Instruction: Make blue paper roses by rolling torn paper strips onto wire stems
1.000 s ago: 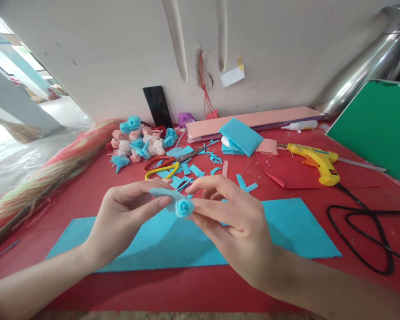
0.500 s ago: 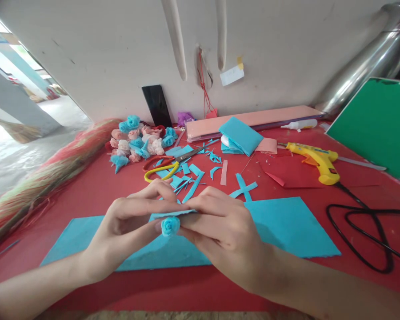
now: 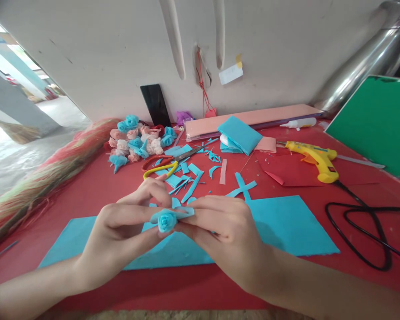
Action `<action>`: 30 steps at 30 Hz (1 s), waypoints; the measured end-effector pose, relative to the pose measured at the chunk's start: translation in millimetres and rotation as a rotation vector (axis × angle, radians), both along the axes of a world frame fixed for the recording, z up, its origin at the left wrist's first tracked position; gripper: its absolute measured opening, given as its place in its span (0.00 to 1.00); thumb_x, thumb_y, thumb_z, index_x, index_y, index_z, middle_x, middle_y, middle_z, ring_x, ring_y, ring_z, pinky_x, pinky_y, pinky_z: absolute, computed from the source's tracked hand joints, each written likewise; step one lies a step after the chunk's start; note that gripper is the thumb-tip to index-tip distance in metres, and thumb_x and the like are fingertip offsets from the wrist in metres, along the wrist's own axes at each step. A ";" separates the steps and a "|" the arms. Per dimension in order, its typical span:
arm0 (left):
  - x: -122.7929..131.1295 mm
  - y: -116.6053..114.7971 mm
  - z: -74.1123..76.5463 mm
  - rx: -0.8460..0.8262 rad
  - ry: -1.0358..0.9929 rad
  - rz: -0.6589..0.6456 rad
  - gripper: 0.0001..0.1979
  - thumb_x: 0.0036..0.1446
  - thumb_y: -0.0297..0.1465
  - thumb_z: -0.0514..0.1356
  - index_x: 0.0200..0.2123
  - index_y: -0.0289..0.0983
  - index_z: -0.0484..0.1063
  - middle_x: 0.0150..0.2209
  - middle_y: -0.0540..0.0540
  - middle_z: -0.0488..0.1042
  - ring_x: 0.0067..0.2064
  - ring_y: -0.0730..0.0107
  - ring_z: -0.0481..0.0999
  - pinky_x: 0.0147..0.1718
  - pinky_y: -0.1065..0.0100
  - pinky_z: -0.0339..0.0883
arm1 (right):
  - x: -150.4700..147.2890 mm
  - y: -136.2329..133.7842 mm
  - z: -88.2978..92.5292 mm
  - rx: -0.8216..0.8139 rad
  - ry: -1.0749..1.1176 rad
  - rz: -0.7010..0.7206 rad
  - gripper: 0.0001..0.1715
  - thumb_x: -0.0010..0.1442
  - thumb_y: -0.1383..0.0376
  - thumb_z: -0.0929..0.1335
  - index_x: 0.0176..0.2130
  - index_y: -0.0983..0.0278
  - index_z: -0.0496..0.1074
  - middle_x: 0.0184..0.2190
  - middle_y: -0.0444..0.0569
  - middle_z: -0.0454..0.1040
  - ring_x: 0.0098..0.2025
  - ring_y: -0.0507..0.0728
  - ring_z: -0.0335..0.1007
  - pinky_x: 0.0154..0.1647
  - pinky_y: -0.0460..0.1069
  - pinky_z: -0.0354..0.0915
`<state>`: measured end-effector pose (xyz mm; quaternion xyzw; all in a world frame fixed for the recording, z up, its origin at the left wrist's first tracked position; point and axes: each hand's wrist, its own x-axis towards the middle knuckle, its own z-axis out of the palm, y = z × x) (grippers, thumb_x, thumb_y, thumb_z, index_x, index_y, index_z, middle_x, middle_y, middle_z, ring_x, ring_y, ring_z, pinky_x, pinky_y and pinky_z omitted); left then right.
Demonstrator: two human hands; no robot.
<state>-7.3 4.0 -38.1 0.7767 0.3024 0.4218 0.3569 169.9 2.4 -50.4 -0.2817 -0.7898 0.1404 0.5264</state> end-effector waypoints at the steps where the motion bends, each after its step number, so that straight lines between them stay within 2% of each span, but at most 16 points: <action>1: 0.8 0.5 -0.4 0.008 -0.004 0.012 0.09 0.55 0.26 0.63 0.33 0.48 0.80 0.29 0.51 0.69 0.32 0.71 0.66 0.40 0.64 0.61 | -0.1 -0.5 0.1 0.000 -0.007 -0.008 0.12 0.62 0.68 0.67 0.27 0.61 0.75 0.25 0.44 0.80 0.25 0.50 0.77 0.27 0.40 0.73; 5: 3.2 2.4 -0.8 0.061 -0.032 0.067 0.05 0.55 0.33 0.64 0.28 0.46 0.81 0.26 0.52 0.70 0.30 0.73 0.67 0.47 0.61 0.59 | 0.1 -4.1 -0.6 0.017 -0.014 -0.030 0.14 0.63 0.66 0.66 0.26 0.63 0.75 0.21 0.43 0.78 0.22 0.50 0.74 0.23 0.40 0.71; 7: 4.2 2.5 -1.6 0.046 -0.047 0.078 0.05 0.55 0.35 0.64 0.28 0.46 0.81 0.26 0.51 0.71 0.30 0.73 0.68 0.45 0.61 0.61 | 0.3 -5.3 -1.5 0.003 -0.014 -0.019 0.15 0.64 0.65 0.66 0.26 0.62 0.75 0.20 0.43 0.78 0.21 0.50 0.73 0.23 0.41 0.70; 13: 6.0 1.8 -8.0 -0.164 -0.144 0.063 0.05 0.52 0.30 0.66 0.30 0.46 0.82 0.27 0.49 0.71 0.31 0.71 0.68 0.32 0.69 0.67 | 0.7 -1.5 -6.5 -0.081 -0.044 -0.006 0.17 0.64 0.63 0.66 0.26 0.63 0.78 0.19 0.43 0.75 0.21 0.50 0.71 0.21 0.42 0.68; 16: 5.4 2.0 -11.4 -0.253 -0.164 0.028 0.06 0.53 0.29 0.65 0.32 0.48 0.82 0.28 0.49 0.69 0.32 0.71 0.67 0.31 0.70 0.67 | 0.9 0.1 -7.7 -0.110 -0.057 -0.014 0.16 0.62 0.64 0.67 0.26 0.64 0.79 0.18 0.43 0.75 0.19 0.49 0.68 0.20 0.41 0.67; 20: 4.7 2.5 -17.2 -0.323 -0.222 -0.019 0.08 0.55 0.30 0.64 0.34 0.51 0.81 0.30 0.50 0.68 0.34 0.72 0.67 0.33 0.70 0.66 | 0.8 -2.7 -5.5 -0.163 -0.021 -0.009 0.12 0.60 0.67 0.69 0.24 0.62 0.77 0.19 0.40 0.76 0.21 0.48 0.71 0.23 0.40 0.68; 23: 5.2 3.5 -21.1 -0.369 -0.275 -0.055 0.07 0.54 0.32 0.65 0.33 0.53 0.81 0.30 0.50 0.67 0.34 0.72 0.66 0.33 0.69 0.66 | 0.5 -5.7 -3.1 -0.235 -0.025 -0.090 0.15 0.59 0.64 0.70 0.21 0.62 0.74 0.15 0.39 0.73 0.18 0.48 0.69 0.18 0.40 0.65; 26: 6.2 4.0 -22.8 -0.410 -0.306 -0.087 0.07 0.53 0.33 0.66 0.33 0.55 0.80 0.31 0.50 0.68 0.34 0.72 0.66 0.32 0.69 0.67 | 0.2 -6.9 -2.1 -0.349 0.013 -0.168 0.06 0.56 0.62 0.71 0.29 0.61 0.74 0.17 0.38 0.75 0.17 0.48 0.70 0.15 0.41 0.62; 28: 6.9 3.4 -22.7 -0.446 -0.306 -0.098 0.06 0.53 0.34 0.65 0.32 0.54 0.80 0.33 0.50 0.68 0.35 0.71 0.67 0.34 0.69 0.68 | 0.1 -7.0 -2.1 -0.380 0.043 -0.181 0.07 0.54 0.63 0.72 0.36 0.59 0.74 0.20 0.37 0.78 0.17 0.48 0.70 0.12 0.41 0.59; 30: 7.7 2.1 -22.1 -0.480 -0.303 -0.098 0.05 0.54 0.35 0.65 0.31 0.53 0.81 0.34 0.49 0.69 0.37 0.70 0.69 0.37 0.67 0.69 | 0.1 -7.2 -2.0 -0.347 0.048 -0.180 0.05 0.55 0.65 0.71 0.36 0.58 0.74 0.22 0.37 0.79 0.15 0.48 0.68 0.10 0.42 0.55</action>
